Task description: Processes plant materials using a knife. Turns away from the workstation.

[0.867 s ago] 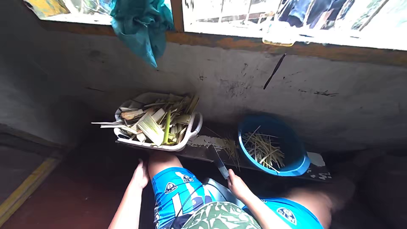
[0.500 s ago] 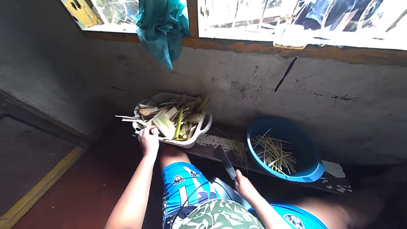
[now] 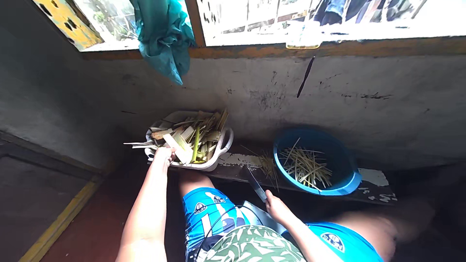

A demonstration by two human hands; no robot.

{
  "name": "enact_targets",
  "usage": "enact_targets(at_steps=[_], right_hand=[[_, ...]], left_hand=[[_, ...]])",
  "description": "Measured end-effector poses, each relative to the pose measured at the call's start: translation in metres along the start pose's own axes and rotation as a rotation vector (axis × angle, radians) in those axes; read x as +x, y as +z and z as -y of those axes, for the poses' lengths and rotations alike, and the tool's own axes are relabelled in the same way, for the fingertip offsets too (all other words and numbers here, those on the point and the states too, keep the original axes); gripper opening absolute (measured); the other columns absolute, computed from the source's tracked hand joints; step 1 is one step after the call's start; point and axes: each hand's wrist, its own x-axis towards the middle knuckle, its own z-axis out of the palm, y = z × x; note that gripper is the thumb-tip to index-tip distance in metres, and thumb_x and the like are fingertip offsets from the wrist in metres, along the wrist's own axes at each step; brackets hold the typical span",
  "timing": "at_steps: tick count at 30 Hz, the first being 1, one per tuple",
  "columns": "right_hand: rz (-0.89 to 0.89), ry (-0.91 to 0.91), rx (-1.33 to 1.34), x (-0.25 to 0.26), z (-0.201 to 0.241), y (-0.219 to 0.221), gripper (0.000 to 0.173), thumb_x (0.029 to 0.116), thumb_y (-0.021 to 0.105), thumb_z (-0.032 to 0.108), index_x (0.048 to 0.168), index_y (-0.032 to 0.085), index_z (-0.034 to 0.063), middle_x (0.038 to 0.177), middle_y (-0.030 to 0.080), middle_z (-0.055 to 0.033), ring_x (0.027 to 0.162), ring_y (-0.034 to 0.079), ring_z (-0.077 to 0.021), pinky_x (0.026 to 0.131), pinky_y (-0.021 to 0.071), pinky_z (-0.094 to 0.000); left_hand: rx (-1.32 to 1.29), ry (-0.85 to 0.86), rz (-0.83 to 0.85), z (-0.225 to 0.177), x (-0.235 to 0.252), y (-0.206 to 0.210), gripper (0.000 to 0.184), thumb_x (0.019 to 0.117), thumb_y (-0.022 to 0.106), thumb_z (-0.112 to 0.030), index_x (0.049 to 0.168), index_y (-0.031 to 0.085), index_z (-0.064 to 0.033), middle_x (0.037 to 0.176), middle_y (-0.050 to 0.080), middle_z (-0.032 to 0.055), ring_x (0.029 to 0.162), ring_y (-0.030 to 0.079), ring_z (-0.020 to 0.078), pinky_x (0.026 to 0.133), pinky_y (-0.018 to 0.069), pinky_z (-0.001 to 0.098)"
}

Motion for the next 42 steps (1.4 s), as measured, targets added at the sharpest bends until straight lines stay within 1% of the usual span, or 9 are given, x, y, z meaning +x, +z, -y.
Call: enact_targets(at_steps=[2,4,6,8,11,15,21,34,42], right_hand=[[0.001,-0.004,0.001,0.000,-0.001,0.001,0.029,0.1066,0.042,0.012,0.133,0.047,0.0010,0.107,0.066,-0.0241,0.104,0.068,-0.0377,0.091,0.0525,-0.0535],[-0.002,-0.017,-0.004,0.001,-0.002,0.002,0.028,0.1063,0.043,0.012,0.132,0.047,0.0012,0.105,0.066,-0.0233,0.102,0.068,-0.0371,0.090,0.0527,-0.0530],[-0.008,-0.029,-0.001,0.003,-0.002,0.002,0.027,0.1066,0.043,0.013,0.131,0.048,0.0015,0.104,0.066,-0.0227,0.101,0.068,-0.0368,0.089,0.0527,-0.0531],[-0.051,-0.050,0.021,0.004,-0.001,0.004,0.027,0.1064,0.043,0.013,0.129,0.050,0.0012,0.103,0.067,-0.0222,0.100,0.068,-0.0367,0.089,0.0529,-0.0532],[-0.235,-0.140,0.159,0.001,0.000,0.008,0.030,0.1050,0.043,0.013,0.129,0.054,-0.0024,0.102,0.068,-0.0207,0.095,0.069,-0.0336,0.089,0.0542,-0.0507],[-0.549,-0.285,0.313,-0.005,-0.003,0.014,0.031,0.1033,0.042,0.014,0.123,0.057,-0.0030,0.089,0.068,-0.0115,0.069,0.068,-0.0202,0.069,0.0595,-0.0398],[-0.781,-0.331,0.129,-0.015,-0.003,0.011,0.030,0.1009,0.046,0.017,0.117,0.062,-0.0026,0.076,0.068,-0.0098,0.064,0.068,-0.0221,0.062,0.0586,-0.0417],[-0.957,-0.530,-0.148,-0.039,0.070,-0.037,0.023,0.1024,0.045,0.010,0.111,0.064,-0.0017,0.087,0.070,-0.0099,0.069,0.067,-0.0148,0.063,0.0569,-0.0288],[-0.760,-0.286,-0.267,-0.030,0.074,-0.029,0.026,0.1017,0.046,0.010,0.118,0.063,-0.0002,0.084,0.071,-0.0114,0.074,0.072,-0.0260,0.063,0.0589,-0.0410]], left_hand=[[-0.109,0.154,-0.088,-0.004,-0.018,-0.002,0.035,0.1013,0.063,-0.009,0.135,0.055,-0.0007,0.100,0.060,0.0102,0.075,0.055,0.0103,0.067,0.0462,0.0257],[-0.150,0.427,-0.235,-0.006,-0.037,-0.004,0.036,0.0977,0.063,-0.002,0.132,0.055,0.0040,0.114,0.064,0.0219,0.100,0.064,0.0271,0.091,0.0525,0.0461],[-0.165,0.692,-0.368,-0.007,-0.059,0.002,0.027,0.0991,0.063,-0.005,0.124,0.060,0.0049,0.112,0.065,0.0234,0.103,0.065,0.0306,0.092,0.0526,0.0493],[-0.181,0.900,-0.391,-0.006,-0.091,0.018,0.024,0.1002,0.065,-0.011,0.117,0.062,0.0061,0.105,0.066,0.0193,0.092,0.067,0.0205,0.086,0.0561,0.0376],[-0.185,1.092,-0.141,0.013,-0.129,0.065,0.025,0.0992,0.066,-0.012,0.110,0.063,0.0097,0.097,0.068,0.0157,0.085,0.068,0.0128,0.082,0.0583,0.0310],[-0.084,1.292,0.181,0.066,-0.121,0.158,0.018,0.0956,0.069,-0.010,0.103,0.073,0.0058,0.102,0.075,0.0169,0.096,0.075,0.0205,0.090,0.0620,0.0365],[0.016,1.167,0.468,0.110,-0.100,0.220,0.023,0.0977,0.066,-0.009,0.114,0.073,0.0057,0.114,0.074,0.0205,0.109,0.072,0.0283,0.102,0.0552,0.0399],[-0.003,1.044,0.511,0.114,-0.096,0.223,0.023,0.0997,0.062,-0.011,0.113,0.073,0.0056,0.113,0.073,0.0215,0.108,0.072,0.0305,0.101,0.0545,0.0416],[0.156,1.016,0.564,0.104,-0.098,0.213,0.024,0.1031,0.058,-0.013,0.113,0.071,0.0052,0.114,0.072,0.0224,0.108,0.071,0.0331,0.101,0.0539,0.0453]])
